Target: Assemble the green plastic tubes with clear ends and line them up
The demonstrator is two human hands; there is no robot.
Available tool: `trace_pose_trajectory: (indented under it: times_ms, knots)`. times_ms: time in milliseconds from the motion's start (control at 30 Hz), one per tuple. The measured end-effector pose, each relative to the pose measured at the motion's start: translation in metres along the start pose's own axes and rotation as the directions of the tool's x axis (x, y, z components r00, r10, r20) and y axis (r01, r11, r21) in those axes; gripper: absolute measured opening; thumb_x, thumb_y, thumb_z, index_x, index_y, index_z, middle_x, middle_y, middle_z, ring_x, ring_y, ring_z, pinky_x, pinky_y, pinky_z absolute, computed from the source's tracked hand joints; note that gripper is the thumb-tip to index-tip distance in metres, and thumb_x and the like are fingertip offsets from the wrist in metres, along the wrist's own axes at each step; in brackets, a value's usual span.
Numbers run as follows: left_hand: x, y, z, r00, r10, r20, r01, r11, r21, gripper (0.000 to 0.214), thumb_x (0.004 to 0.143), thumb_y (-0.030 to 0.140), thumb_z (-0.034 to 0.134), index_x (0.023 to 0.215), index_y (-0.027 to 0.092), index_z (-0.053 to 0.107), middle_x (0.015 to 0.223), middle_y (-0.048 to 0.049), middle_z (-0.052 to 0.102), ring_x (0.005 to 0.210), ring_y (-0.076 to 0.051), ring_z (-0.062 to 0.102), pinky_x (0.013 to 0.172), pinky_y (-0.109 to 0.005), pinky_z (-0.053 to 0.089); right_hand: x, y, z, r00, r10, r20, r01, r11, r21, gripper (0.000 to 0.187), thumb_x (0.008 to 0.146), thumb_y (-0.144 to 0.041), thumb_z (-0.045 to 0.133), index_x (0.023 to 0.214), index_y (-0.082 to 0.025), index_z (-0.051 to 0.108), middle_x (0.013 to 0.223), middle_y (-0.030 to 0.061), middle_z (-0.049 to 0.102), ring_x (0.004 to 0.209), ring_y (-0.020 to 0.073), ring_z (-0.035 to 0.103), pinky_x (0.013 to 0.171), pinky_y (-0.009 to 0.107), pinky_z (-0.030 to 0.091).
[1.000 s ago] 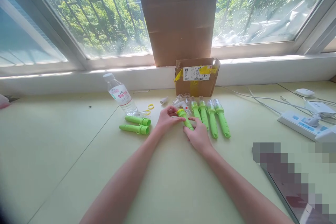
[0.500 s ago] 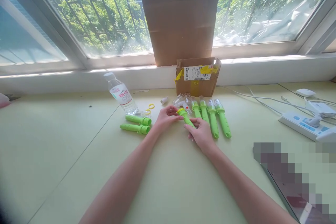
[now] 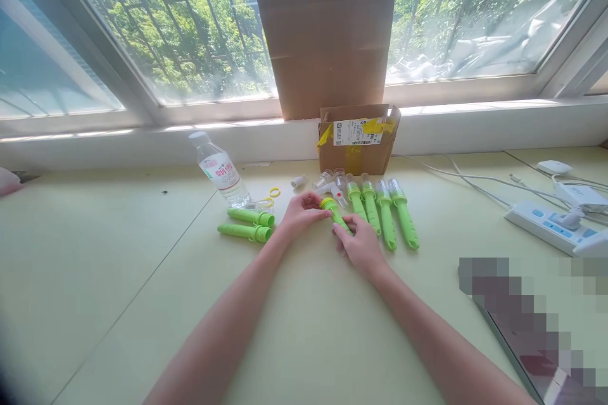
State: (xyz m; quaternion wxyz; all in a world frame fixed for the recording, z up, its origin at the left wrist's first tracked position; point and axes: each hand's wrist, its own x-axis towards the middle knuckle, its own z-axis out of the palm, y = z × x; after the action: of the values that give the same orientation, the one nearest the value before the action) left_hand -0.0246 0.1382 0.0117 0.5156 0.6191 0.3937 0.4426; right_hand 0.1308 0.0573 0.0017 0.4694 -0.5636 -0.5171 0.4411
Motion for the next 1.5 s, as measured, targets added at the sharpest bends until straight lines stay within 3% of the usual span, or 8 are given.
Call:
trace_pose_trajectory:
  times_ms: [300, 667, 900, 1200, 1500]
  knots:
    - [-0.0009, 0.0067, 0.0059, 0.999, -0.029, 0.013, 0.031, 0.992, -0.119, 0.046, 0.053, 0.038, 0.083, 0.08, 0.017, 0.053, 0.078, -0.001, 0.059, 0.069, -0.013, 0.058, 0.06, -0.027, 0.05, 0.0027, 0.0004, -0.0019, 0.997, 0.056, 0.046, -0.062, 0.99, 0.123, 0.038, 0.078, -0.054, 0.061, 0.091, -0.018, 0.056, 0.084, 0.0048, 0.07, 0.047, 0.0099, 0.056, 0.041, 0.024, 0.041]
    - [0.0004, -0.0018, 0.0024, 0.999, 0.005, -0.043, -0.006, 1.0, -0.016, 0.042, 0.052, 0.038, 0.084, 0.072, 0.015, 0.054, 0.071, 0.0007, 0.057, 0.067, -0.013, 0.057, 0.061, -0.028, 0.049, 0.005, -0.0003, -0.0028, 0.991, 0.088, 0.1, -0.099, 0.989, 0.108, 0.035, 0.08, -0.052, 0.058, 0.088, -0.019, 0.055, 0.081, 0.0041, 0.07, 0.046, 0.0095, 0.054, 0.042, 0.023, 0.04]
    - [0.0002, 0.0039, 0.0047, 0.999, -0.013, 0.048, 0.016, 0.998, -0.054, 0.043, 0.056, 0.035, 0.082, 0.081, 0.016, 0.053, 0.082, -0.0032, 0.061, 0.075, -0.016, 0.061, 0.063, -0.028, 0.052, 0.0071, -0.0028, -0.0056, 0.987, 0.151, 0.058, -0.16, 0.966, 0.204, 0.033, 0.079, -0.05, 0.059, 0.087, -0.019, 0.056, 0.079, 0.0032, 0.07, 0.038, 0.0068, 0.045, 0.039, 0.023, 0.033]
    - [-0.0015, 0.0, 0.0024, 0.998, -0.024, 0.055, 0.03, 0.994, -0.104, 0.04, 0.056, 0.033, 0.082, 0.079, 0.015, 0.054, 0.082, -0.0035, 0.064, 0.074, -0.015, 0.063, 0.069, -0.032, 0.053, 0.003, -0.0005, -0.003, 0.999, 0.05, -0.021, -0.051, 0.998, -0.035, 0.027, 0.071, -0.041, 0.068, 0.088, -0.022, 0.057, 0.072, -0.0003, 0.065, 0.041, 0.0101, 0.049, 0.04, 0.024, 0.037]
    - [-0.0016, 0.0036, 0.0045, 0.999, -0.02, 0.029, 0.022, 0.995, -0.102, 0.042, 0.056, 0.033, 0.082, 0.083, 0.016, 0.055, 0.081, -0.003, 0.063, 0.076, -0.016, 0.062, 0.067, -0.031, 0.053, 0.0026, -0.0027, -0.0023, 0.998, 0.055, 0.02, -0.056, 0.998, 0.036, 0.035, 0.076, -0.048, 0.063, 0.095, -0.019, 0.059, 0.075, 0.0031, 0.068, 0.042, 0.0092, 0.049, 0.038, 0.023, 0.037]
